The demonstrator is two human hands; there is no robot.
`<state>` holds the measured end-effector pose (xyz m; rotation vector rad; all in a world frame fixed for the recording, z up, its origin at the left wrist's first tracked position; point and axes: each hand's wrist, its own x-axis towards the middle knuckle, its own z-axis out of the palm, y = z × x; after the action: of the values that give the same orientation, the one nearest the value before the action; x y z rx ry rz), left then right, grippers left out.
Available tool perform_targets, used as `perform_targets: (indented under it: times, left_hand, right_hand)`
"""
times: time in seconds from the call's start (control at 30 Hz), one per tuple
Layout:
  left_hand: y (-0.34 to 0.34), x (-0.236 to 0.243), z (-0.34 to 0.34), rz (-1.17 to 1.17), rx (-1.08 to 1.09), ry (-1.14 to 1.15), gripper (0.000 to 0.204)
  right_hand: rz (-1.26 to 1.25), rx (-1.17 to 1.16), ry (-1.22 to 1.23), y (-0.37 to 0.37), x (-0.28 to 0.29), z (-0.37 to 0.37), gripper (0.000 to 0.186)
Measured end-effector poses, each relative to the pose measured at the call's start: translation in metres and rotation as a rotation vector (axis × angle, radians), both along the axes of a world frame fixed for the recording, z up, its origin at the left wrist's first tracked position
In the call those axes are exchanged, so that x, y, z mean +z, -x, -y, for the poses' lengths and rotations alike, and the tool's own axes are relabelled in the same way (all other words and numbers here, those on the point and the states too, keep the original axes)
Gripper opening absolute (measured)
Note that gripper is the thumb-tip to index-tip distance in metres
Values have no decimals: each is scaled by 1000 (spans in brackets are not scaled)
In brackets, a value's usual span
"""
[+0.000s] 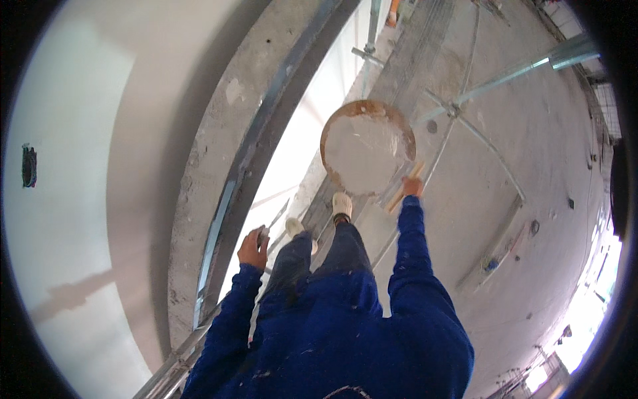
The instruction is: The person stands on scaffolding and uses a trowel and hawk to apply and smooth white plaster onto a curved ceiling surface. They repeatedly scoop material from the hawk and spread it across the ceiling, working around a circular opening and electrical fixtures.
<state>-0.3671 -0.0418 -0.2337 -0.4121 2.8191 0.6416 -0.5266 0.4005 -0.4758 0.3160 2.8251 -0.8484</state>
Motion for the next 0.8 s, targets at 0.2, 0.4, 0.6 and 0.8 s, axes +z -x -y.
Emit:
perform_targets:
  times: [0.2,0.4,0.6,0.8]
  left_hand:
    - [-17,13,-2,73,119,-297,31]
    - [21,57,-43,289,273,-1072,34]
    - [65,99,-68,337,28,-1151,31]
    - [52,132,-63,201,-31,-1119,30]
  right_hand:
    - [175,-769,827,-15,-20,12,35]
    - [-37,-780,1469,-16,154,59,38]
    - [-317,-466,1965,-30,289,100,47]
    - [-513,-302,2012,-46,353,110,57]
